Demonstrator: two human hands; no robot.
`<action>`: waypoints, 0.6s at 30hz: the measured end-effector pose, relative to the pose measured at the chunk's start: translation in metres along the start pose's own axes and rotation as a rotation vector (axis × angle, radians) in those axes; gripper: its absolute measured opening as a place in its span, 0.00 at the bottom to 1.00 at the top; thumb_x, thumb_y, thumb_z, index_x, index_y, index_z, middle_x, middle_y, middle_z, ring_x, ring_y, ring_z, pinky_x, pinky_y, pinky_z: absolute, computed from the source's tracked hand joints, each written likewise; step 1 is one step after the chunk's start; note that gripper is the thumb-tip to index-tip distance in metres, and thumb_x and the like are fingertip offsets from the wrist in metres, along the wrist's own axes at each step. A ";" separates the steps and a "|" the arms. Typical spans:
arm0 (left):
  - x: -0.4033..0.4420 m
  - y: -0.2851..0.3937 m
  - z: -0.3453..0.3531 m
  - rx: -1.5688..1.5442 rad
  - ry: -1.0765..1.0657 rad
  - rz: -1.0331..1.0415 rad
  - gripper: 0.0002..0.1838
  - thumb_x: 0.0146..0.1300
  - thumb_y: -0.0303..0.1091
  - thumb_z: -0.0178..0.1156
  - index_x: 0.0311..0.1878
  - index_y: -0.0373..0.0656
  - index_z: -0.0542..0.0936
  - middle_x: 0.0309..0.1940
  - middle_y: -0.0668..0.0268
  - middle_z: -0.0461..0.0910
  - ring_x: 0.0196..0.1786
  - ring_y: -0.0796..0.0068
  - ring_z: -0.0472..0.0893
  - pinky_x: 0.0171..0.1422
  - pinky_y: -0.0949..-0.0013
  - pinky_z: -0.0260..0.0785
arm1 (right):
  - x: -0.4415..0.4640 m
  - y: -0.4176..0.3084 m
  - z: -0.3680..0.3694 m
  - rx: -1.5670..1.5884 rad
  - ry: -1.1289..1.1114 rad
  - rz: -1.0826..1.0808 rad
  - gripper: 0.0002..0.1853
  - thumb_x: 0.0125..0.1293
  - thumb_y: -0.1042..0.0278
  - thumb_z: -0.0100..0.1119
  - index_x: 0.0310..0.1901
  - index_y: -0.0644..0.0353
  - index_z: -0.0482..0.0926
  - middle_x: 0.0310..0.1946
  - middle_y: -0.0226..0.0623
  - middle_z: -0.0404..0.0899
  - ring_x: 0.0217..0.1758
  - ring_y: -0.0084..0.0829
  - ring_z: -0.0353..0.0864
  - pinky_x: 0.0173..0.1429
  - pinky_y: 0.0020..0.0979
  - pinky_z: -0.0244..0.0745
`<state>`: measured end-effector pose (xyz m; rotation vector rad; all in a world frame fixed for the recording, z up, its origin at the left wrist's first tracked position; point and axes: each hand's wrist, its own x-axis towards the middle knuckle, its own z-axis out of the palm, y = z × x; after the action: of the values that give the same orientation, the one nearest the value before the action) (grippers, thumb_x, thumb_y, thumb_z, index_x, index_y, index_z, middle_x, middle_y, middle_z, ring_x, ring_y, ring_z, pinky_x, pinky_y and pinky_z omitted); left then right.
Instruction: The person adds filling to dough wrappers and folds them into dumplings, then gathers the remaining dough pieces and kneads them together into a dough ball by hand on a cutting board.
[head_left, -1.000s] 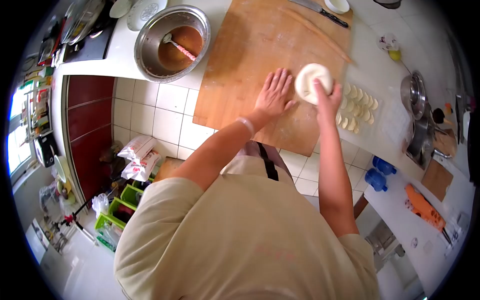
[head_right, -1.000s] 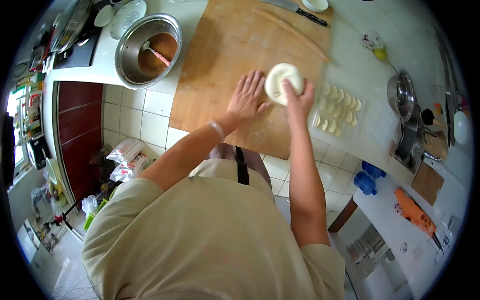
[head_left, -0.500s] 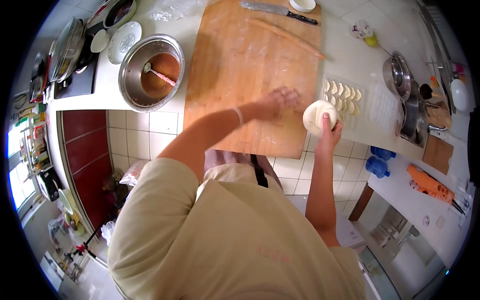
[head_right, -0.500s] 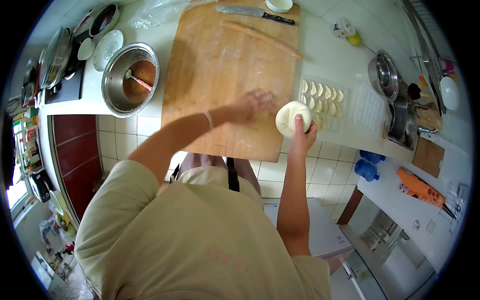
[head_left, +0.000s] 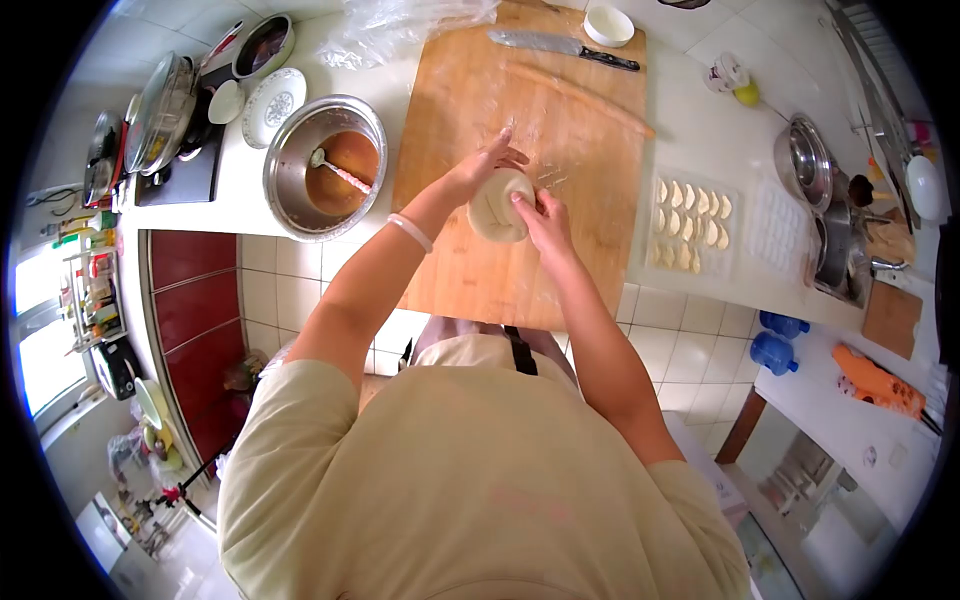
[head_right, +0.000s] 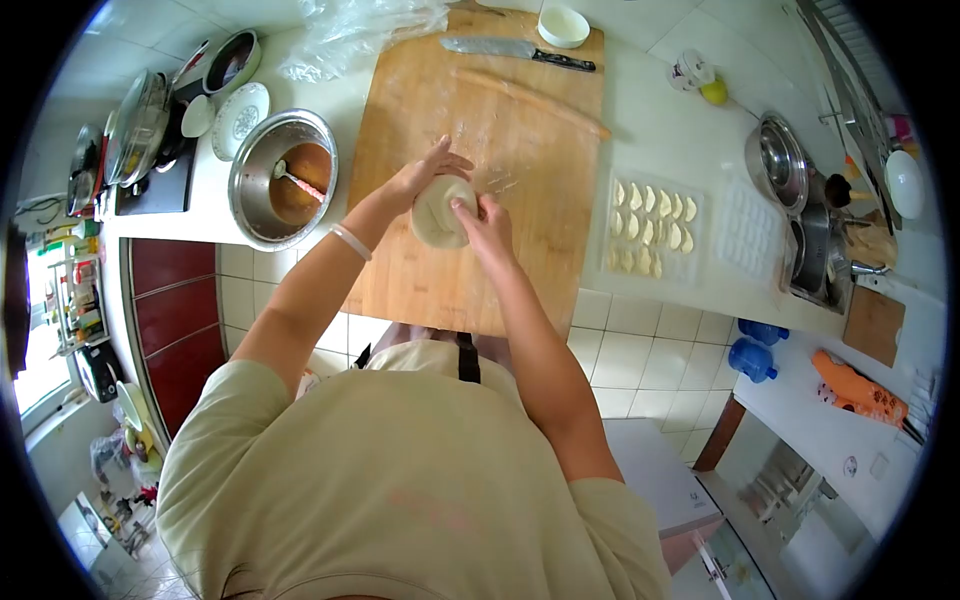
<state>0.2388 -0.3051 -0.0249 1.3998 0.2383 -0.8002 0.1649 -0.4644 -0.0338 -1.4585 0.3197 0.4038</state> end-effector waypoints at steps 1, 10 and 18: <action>-0.006 0.002 -0.002 0.004 0.005 0.002 0.41 0.71 0.68 0.33 0.57 0.38 0.77 0.49 0.56 0.80 0.54 0.64 0.77 0.64 0.59 0.67 | 0.010 -0.006 -0.002 0.004 -0.004 -0.003 0.20 0.60 0.60 0.68 0.49 0.65 0.80 0.39 0.38 0.84 0.39 0.25 0.82 0.42 0.28 0.76; -0.035 -0.064 0.043 0.697 0.600 0.356 0.20 0.70 0.49 0.52 0.41 0.41 0.83 0.40 0.54 0.81 0.42 0.54 0.80 0.47 0.59 0.71 | 0.056 -0.008 -0.030 -0.543 -0.167 -0.388 0.19 0.63 0.63 0.58 0.52 0.64 0.80 0.42 0.50 0.84 0.46 0.43 0.84 0.52 0.38 0.76; -0.081 -0.080 0.051 0.648 0.610 0.651 0.08 0.66 0.33 0.56 0.40 0.39 0.80 0.38 0.55 0.77 0.42 0.52 0.76 0.49 0.56 0.70 | 0.145 -0.003 -0.030 -1.439 0.176 -0.616 0.42 0.68 0.42 0.48 0.73 0.65 0.53 0.76 0.50 0.47 0.80 0.44 0.42 0.81 0.45 0.34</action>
<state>0.1155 -0.3206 -0.0296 2.1554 -0.0338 0.1375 0.2964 -0.4842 -0.0981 -2.8752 -0.4163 -0.0828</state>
